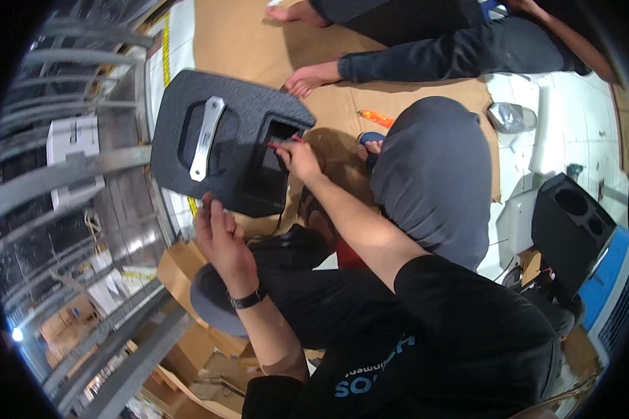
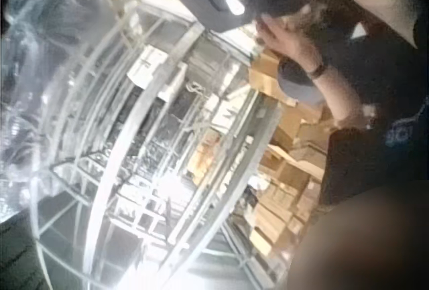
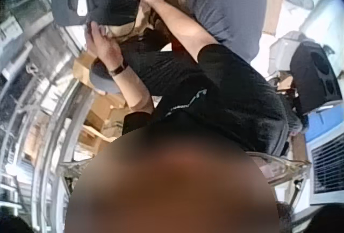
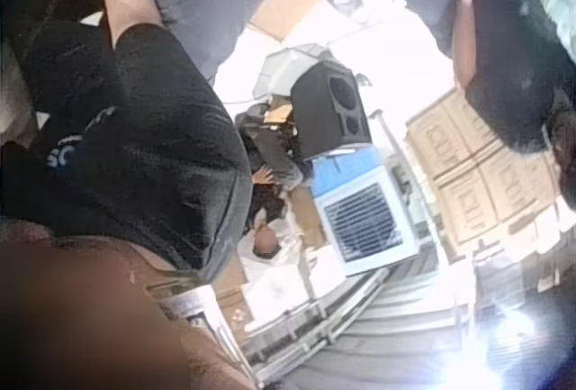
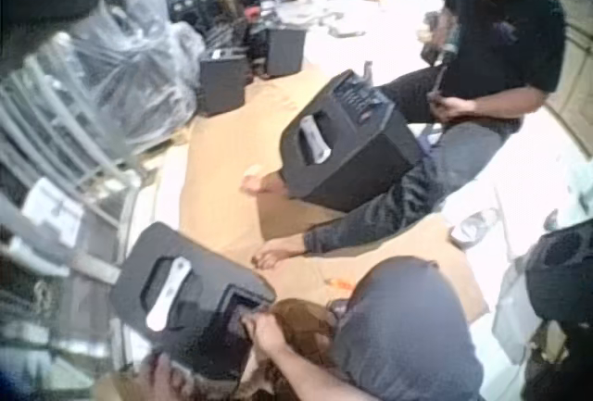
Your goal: The person sits on the floor and assembles a portable speaker by connecting internal wires and inserting a circuit board into the speaker casing. They handle wires, a circuit board, and the speaker casing while another person works nearby.
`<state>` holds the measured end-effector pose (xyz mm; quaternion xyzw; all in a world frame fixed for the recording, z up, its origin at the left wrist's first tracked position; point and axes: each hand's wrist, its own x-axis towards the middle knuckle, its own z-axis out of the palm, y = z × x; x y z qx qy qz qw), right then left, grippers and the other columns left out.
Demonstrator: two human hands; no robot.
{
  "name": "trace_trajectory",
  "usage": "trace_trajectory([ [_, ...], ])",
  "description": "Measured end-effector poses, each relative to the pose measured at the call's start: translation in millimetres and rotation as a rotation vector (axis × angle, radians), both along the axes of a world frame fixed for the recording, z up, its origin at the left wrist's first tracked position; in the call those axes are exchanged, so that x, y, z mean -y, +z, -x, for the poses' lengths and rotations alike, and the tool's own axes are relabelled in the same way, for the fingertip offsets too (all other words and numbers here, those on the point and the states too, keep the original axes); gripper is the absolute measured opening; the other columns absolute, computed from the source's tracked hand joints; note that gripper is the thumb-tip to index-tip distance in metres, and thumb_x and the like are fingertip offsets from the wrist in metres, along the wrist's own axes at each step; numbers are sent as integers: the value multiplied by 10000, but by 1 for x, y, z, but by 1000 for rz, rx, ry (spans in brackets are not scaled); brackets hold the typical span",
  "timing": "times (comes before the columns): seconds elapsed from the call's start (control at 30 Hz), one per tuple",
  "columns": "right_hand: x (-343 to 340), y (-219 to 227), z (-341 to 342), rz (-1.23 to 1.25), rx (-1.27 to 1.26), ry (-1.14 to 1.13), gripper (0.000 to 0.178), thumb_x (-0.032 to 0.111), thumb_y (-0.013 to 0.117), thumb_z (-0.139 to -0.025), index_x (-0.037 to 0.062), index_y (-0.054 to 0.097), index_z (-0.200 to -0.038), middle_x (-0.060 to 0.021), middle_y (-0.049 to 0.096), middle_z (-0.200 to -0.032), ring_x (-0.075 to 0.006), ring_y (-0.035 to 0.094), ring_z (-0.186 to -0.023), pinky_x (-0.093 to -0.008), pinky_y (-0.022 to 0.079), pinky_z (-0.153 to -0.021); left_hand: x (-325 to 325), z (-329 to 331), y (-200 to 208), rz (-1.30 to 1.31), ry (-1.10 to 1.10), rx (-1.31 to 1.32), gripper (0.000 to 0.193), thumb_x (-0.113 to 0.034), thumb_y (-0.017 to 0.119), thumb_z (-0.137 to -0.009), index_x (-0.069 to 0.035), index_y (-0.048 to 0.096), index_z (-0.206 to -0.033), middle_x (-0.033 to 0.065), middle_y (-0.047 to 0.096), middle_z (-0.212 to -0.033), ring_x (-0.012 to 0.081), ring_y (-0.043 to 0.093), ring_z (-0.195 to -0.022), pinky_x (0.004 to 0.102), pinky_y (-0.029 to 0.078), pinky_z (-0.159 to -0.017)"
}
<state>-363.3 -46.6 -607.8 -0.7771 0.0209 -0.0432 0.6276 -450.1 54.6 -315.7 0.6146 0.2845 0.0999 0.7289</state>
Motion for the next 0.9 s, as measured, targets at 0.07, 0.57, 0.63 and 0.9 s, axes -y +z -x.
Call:
trace_trajectory([
  [0.07,2,7,0,-25,-102,35,211,154,725,-907,29,734,-1077,-197,721,-896,-338,721,-843,-414,560,-812,0,-2,5,19,-1,7,300,-137,623,-1025,-35,574,-1302,-66,512,-882,0,377,-678,189,277,-526],
  [0.57,50,-43,41,214,-358,215,372,187,753,-858,-32,652,-1141,-219,722,-1057,-400,684,-995,-461,535,-867,7,0,7,55,-10,-13,276,-124,632,-1016,-56,590,-1281,-83,499,-867,-3,392,-679,189,268,-532],
  [0.63,50,-50,44,232,-411,235,288,207,716,-905,-29,682,-1067,-229,727,-979,-414,691,-926,-464,534,-813,7,0,7,68,-15,-5,278,-119,638,-1012,-53,590,-1278,-75,522,-906,-4,395,-677,187,271,-532],
  [0.9,48,-17,60,321,-203,0,373,265,578,-982,52,626,-1285,-264,675,-1081,-463,643,-1028,-519,530,-885,10,-1,6,67,-3,3,274,-111,647,-1009,-1,599,-1255,-34,577,-1012,0,389,-649,193,267,-518],
])
